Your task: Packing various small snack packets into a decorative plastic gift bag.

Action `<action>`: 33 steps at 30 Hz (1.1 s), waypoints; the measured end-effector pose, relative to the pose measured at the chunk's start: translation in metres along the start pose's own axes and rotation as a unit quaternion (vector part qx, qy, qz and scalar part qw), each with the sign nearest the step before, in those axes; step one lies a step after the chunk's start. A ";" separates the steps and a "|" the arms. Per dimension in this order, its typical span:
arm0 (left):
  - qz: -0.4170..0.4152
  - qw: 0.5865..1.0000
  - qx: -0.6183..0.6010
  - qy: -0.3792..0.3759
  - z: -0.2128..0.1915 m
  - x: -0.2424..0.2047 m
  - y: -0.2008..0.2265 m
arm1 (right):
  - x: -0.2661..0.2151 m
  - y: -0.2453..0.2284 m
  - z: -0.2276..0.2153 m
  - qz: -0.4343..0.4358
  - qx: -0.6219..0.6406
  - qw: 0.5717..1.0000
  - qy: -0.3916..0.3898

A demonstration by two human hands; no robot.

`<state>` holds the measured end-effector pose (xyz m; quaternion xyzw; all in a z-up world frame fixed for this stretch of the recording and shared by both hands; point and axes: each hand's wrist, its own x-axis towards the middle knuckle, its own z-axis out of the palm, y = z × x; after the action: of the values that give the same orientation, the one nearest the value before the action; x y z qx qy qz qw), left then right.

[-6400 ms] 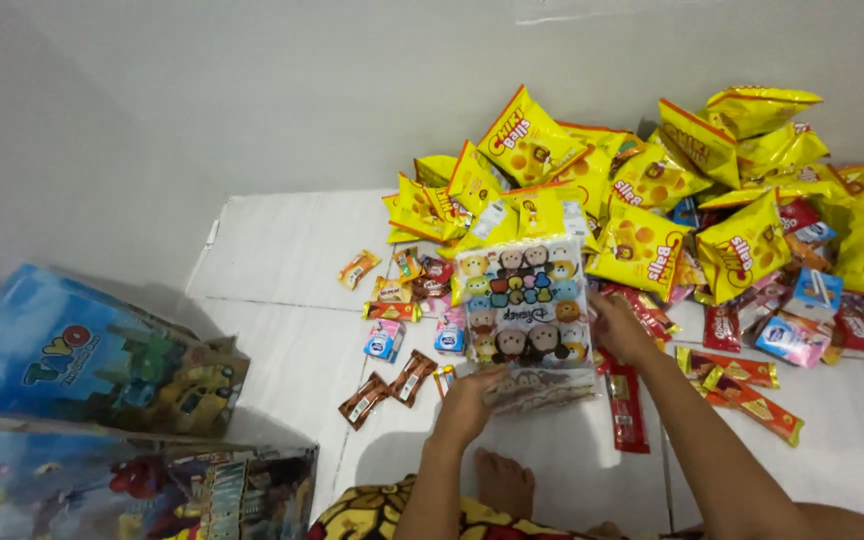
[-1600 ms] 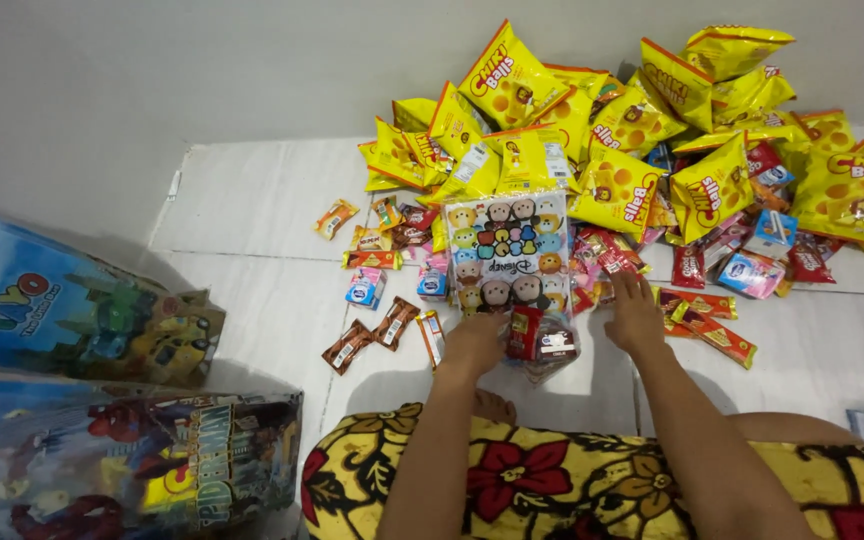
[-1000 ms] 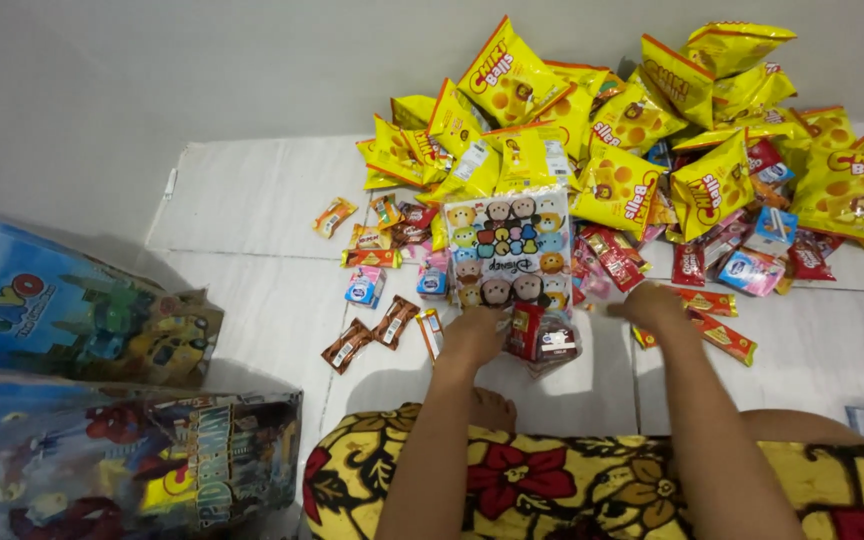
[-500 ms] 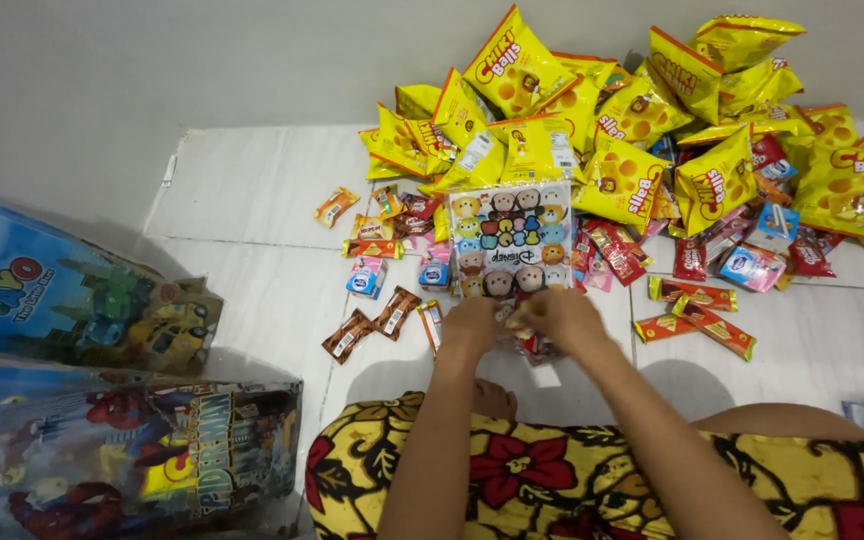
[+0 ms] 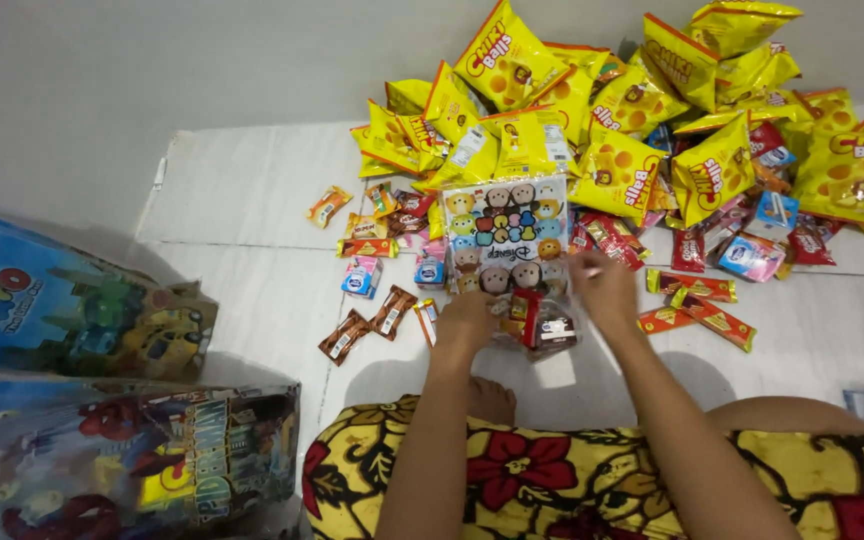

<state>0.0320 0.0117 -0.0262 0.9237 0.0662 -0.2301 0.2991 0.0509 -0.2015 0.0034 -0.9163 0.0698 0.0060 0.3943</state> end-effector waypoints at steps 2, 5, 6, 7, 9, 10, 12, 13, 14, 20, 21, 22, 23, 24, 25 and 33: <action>0.004 1.000 0.016 -0.005 -0.008 -0.010 0.007 | 0.023 0.049 -0.005 0.078 -0.080 0.994 0.016; 0.004 1.000 0.023 -0.004 -0.008 -0.014 0.008 | 0.020 0.086 -0.019 0.236 -0.154 0.960 -0.007; 0.001 1.000 0.016 0.002 -0.007 -0.013 0.007 | 0.015 0.091 -0.024 0.314 -0.148 0.937 -0.043; 0.002 1.000 0.017 0.003 -0.005 -0.010 0.005 | 0.020 0.112 -0.007 0.313 -0.147 0.937 -0.043; -0.008 1.000 0.010 -0.005 0.000 -0.006 0.000 | 0.030 0.154 0.026 0.317 -0.160 0.933 -0.059; -0.008 1.000 0.010 -0.003 0.000 -0.007 -0.001 | 0.030 0.161 0.037 0.315 -0.159 0.934 -0.059; -0.009 1.000 0.024 -0.010 0.000 -0.008 -0.002 | 0.032 0.174 0.059 0.263 -0.243 0.933 -0.034; -0.008 1.000 0.024 -0.009 -0.003 -0.008 -0.002 | 0.033 0.176 0.061 0.262 -0.242 0.934 -0.032; -0.009 1.000 0.027 -0.008 -0.004 -0.009 -0.003 | 0.034 0.178 0.063 0.253 -0.217 0.942 -0.026; -0.001 0.999 0.038 -0.005 0.011 0.007 -0.008 | 0.031 0.102 0.021 0.067 -0.071 0.983 0.154; 0.002 0.999 0.037 -0.003 0.012 0.009 -0.008 | 0.027 0.074 0.006 -0.014 -0.041 0.977 0.210; 0.002 0.999 0.036 -0.002 0.013 0.009 -0.007 | 0.022 0.052 -0.013 -0.015 -0.042 0.977 0.210; 0.000 0.999 0.042 0.003 0.014 0.010 -0.007 | 0.016 0.029 -0.031 -0.075 0.017 0.976 0.203; -0.002 0.999 0.048 0.008 0.016 0.010 -0.007 | 0.009 0.006 -0.050 -0.135 0.074 0.969 0.195; -0.001 0.999 0.048 0.008 0.016 0.010 -0.007 | 0.007 0.001 -0.053 -0.135 0.073 0.969 0.195; -0.017 0.999 0.022 0.029 0.004 -0.003 -0.005 | -0.013 -0.024 -0.034 -0.187 0.163 0.968 -0.048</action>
<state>0.0264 0.0132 -0.0305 0.9351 0.0853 -0.2092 0.2729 0.0401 -0.2078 0.0447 -0.8353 -0.1218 -0.0356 0.5350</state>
